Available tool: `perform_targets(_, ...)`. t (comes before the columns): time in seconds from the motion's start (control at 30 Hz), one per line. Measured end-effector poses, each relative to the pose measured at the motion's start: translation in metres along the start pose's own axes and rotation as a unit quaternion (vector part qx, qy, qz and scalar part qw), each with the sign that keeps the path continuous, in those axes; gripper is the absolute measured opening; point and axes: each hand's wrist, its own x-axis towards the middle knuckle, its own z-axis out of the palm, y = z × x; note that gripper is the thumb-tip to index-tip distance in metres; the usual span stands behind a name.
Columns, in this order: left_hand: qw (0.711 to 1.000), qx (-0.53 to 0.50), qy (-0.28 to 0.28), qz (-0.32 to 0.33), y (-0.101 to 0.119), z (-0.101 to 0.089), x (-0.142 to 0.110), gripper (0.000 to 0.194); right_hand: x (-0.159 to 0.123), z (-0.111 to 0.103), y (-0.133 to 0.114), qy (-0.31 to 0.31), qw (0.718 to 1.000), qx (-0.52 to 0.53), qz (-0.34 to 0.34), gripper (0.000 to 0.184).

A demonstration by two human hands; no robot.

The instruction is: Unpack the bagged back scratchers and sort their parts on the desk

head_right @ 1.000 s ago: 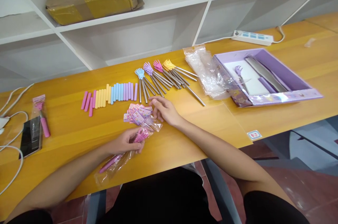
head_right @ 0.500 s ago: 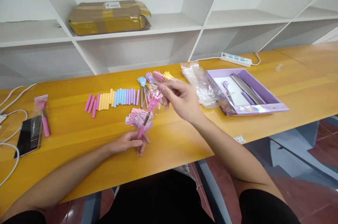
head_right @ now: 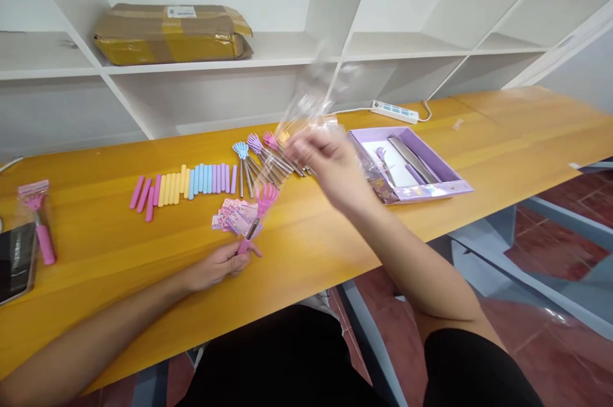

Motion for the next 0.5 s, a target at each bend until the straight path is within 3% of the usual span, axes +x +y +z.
perform_targets(0.13,1.000,-0.026,-0.014,-0.010,0.001,0.000,0.001,0.048,0.065,-0.092,0.050,0.200,0.976,-0.087,-0.016,0.017)
perform_targets(0.23,0.999,-0.033,-0.010,-0.008,0.000,-0.001,0.002,0.051,0.104,-0.142,0.088,0.210,0.949,-0.187,0.146,0.016)
perform_targets(0.3,0.999,-0.032,-0.006,-0.009,-0.002,-0.002,0.002,0.052,0.114,-0.154,0.110,0.173,0.928,-0.241,0.227,0.013)
perform_targets(0.4,0.999,-0.032,0.002,-0.014,-0.005,-0.003,0.003,0.053,0.119,-0.153,0.135,0.115,0.898,-0.309,0.291,0.013)
perform_targets(0.5,0.999,-0.039,0.008,-0.018,-0.005,-0.003,0.004,0.054,0.128,-0.152,0.148,0.081,0.872,-0.403,0.265,0.008)
